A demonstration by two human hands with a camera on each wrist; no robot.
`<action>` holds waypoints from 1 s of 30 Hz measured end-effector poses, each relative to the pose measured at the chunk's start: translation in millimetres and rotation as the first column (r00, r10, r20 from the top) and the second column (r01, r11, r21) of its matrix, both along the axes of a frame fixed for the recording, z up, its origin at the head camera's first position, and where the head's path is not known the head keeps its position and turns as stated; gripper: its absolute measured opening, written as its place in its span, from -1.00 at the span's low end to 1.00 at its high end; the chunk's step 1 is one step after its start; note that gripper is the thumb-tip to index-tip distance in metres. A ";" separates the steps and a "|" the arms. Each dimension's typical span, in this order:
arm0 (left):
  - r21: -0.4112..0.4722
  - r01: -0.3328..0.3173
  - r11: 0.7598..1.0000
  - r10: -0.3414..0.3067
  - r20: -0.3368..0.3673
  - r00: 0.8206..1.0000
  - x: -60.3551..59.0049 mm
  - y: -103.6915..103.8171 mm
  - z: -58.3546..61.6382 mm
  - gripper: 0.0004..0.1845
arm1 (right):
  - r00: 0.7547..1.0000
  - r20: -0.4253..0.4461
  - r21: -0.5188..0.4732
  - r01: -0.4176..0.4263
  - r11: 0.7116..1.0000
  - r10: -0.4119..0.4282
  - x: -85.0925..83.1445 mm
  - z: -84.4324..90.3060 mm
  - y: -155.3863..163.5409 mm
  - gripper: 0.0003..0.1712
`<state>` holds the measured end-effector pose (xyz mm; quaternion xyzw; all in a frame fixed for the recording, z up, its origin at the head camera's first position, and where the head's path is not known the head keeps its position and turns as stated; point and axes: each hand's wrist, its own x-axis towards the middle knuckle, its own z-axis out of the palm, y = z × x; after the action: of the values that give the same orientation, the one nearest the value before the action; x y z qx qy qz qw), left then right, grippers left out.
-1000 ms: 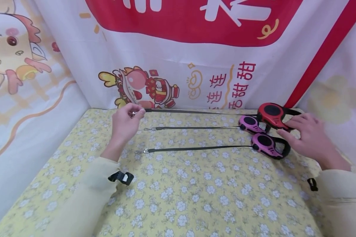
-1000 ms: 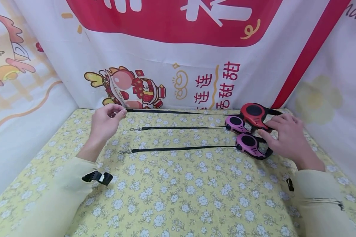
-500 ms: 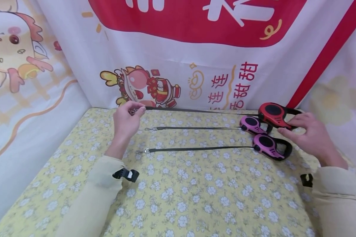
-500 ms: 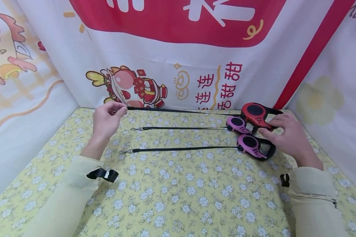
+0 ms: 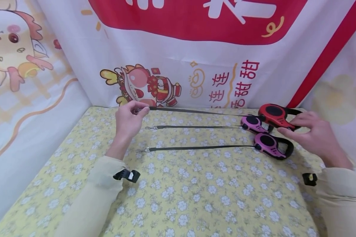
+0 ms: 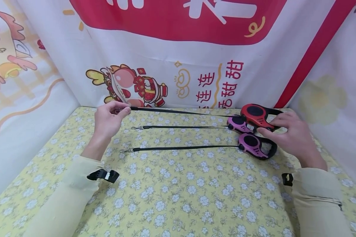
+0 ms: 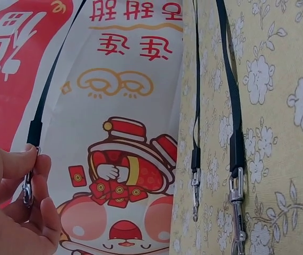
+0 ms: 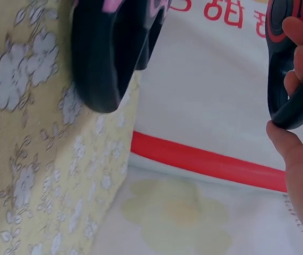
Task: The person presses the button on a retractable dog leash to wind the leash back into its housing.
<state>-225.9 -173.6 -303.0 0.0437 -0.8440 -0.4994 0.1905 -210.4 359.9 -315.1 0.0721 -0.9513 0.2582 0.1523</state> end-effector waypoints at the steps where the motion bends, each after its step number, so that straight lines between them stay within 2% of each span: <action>1: -0.002 -0.003 1.000 0.003 0.002 1.000 0.8 -0.1 0.2 -0.80 | 1.000 -0.001 -0.005 -0.013 1.000 0.013 -0.2 0.8 -1.7 -0.34; 8: -0.016 -0.009 1.000 0.008 -0.004 1.000 4.2 1.1 1.3 -0.80 | 0.998 -0.032 -0.029 -0.049 0.998 0.048 -0.6 2.8 -7.5 -0.40; 13: -0.006 0.020 1.000 -0.020 0.008 1.000 3.7 4.0 -0.8 -0.79 | 0.999 -0.035 -0.013 -0.034 0.999 0.034 -0.8 2.0 -6.6 -0.39; 19: -0.009 0.021 1.000 -0.021 0.003 1.000 5.2 3.5 -0.7 -0.80 | 1.000 -0.019 -0.010 -0.024 1.000 0.024 -3.1 1.2 -8.6 -0.34; 30: -0.014 0.026 1.000 -0.026 0.010 1.000 4.3 6.1 0.0 -0.80 | 0.996 -0.085 0.015 -0.017 1.000 0.018 -2.0 1.8 -14.7 -0.38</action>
<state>-221.6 -167.5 -303.0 0.0337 -0.8488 -0.4959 0.1801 -212.3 345.2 -313.3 0.0924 -0.9451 0.2494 0.1900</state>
